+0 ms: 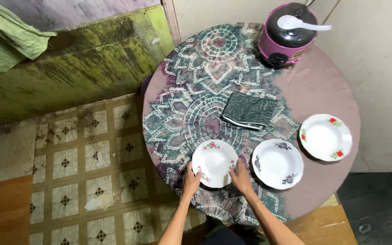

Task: Takes plates from a drying rack and arranges them on a dining table, then wipes a plate with a cloth.

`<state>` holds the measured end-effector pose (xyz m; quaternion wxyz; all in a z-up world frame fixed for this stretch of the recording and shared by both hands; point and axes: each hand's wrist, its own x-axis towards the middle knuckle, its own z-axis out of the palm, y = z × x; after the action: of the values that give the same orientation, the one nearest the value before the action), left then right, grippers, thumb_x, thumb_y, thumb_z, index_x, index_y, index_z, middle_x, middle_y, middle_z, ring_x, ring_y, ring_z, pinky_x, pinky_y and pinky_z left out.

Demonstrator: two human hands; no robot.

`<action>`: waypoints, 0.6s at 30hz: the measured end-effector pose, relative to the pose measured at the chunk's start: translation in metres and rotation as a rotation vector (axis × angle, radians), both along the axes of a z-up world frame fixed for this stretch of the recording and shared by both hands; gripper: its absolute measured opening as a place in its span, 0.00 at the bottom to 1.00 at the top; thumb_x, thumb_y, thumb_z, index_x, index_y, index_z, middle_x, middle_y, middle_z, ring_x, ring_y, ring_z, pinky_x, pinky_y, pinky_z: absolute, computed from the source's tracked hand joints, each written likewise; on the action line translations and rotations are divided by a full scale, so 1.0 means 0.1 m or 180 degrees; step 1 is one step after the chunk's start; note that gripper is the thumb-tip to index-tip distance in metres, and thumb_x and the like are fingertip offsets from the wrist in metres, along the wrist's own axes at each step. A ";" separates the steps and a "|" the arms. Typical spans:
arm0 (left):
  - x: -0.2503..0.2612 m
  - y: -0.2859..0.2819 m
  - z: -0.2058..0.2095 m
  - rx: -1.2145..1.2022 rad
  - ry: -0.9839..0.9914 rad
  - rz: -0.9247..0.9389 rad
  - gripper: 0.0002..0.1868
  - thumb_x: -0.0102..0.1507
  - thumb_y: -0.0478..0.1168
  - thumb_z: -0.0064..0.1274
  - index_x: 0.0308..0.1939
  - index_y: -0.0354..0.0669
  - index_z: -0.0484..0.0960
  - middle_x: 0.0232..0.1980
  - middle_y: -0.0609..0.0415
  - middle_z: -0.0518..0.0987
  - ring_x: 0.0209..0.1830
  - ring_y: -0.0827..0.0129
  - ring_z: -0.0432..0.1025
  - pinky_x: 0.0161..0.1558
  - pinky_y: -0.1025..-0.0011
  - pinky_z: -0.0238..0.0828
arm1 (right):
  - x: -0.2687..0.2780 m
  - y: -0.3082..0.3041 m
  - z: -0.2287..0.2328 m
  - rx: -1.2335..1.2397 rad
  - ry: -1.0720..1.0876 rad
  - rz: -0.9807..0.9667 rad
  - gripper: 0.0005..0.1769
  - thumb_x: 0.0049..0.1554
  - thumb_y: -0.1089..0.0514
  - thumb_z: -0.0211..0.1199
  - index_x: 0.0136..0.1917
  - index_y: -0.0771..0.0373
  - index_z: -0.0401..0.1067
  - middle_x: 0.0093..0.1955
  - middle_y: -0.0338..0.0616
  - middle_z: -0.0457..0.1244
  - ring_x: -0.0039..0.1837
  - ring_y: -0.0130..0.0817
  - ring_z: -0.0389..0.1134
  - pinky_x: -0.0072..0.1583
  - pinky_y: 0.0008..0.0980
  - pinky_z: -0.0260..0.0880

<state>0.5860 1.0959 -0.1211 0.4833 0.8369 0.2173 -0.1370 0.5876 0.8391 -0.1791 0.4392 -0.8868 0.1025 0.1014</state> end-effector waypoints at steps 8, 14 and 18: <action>-0.05 -0.53 0.39 0.0448 -0.1033 -0.0390 0.36 0.61 0.38 0.56 0.72 0.35 0.60 0.73 0.36 0.61 0.74 0.42 0.57 0.69 0.54 0.56 | -0.44 -0.49 1.36 0.0197 -0.0174 0.0143 0.41 0.54 0.54 0.66 0.77 0.64 0.55 0.75 0.58 0.57 0.73 0.51 0.62 0.71 0.43 0.61; -0.27 -1.95 0.99 0.0525 -0.1192 -0.1322 0.32 0.61 0.38 0.55 0.69 0.39 0.66 0.73 0.37 0.63 0.72 0.43 0.60 0.68 0.54 0.59 | -1.25 -1.80 1.72 0.0141 -0.0010 -0.0594 0.36 0.56 0.51 0.63 0.76 0.56 0.58 0.74 0.52 0.57 0.68 0.47 0.66 0.67 0.44 0.65; -0.57 -3.51 1.11 0.0529 -0.1444 -0.2300 0.32 0.59 0.38 0.56 0.68 0.42 0.68 0.73 0.36 0.63 0.72 0.43 0.60 0.69 0.53 0.59 | -2.14 -3.27 1.60 -0.0093 -0.0315 -0.1501 0.35 0.56 0.51 0.62 0.75 0.57 0.59 0.73 0.54 0.58 0.69 0.49 0.65 0.69 0.43 0.65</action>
<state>0.5285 0.7453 -0.0101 0.3707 0.9042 -0.1910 -0.0921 0.3740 0.5125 -0.0194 0.4423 -0.8485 0.2865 -0.0491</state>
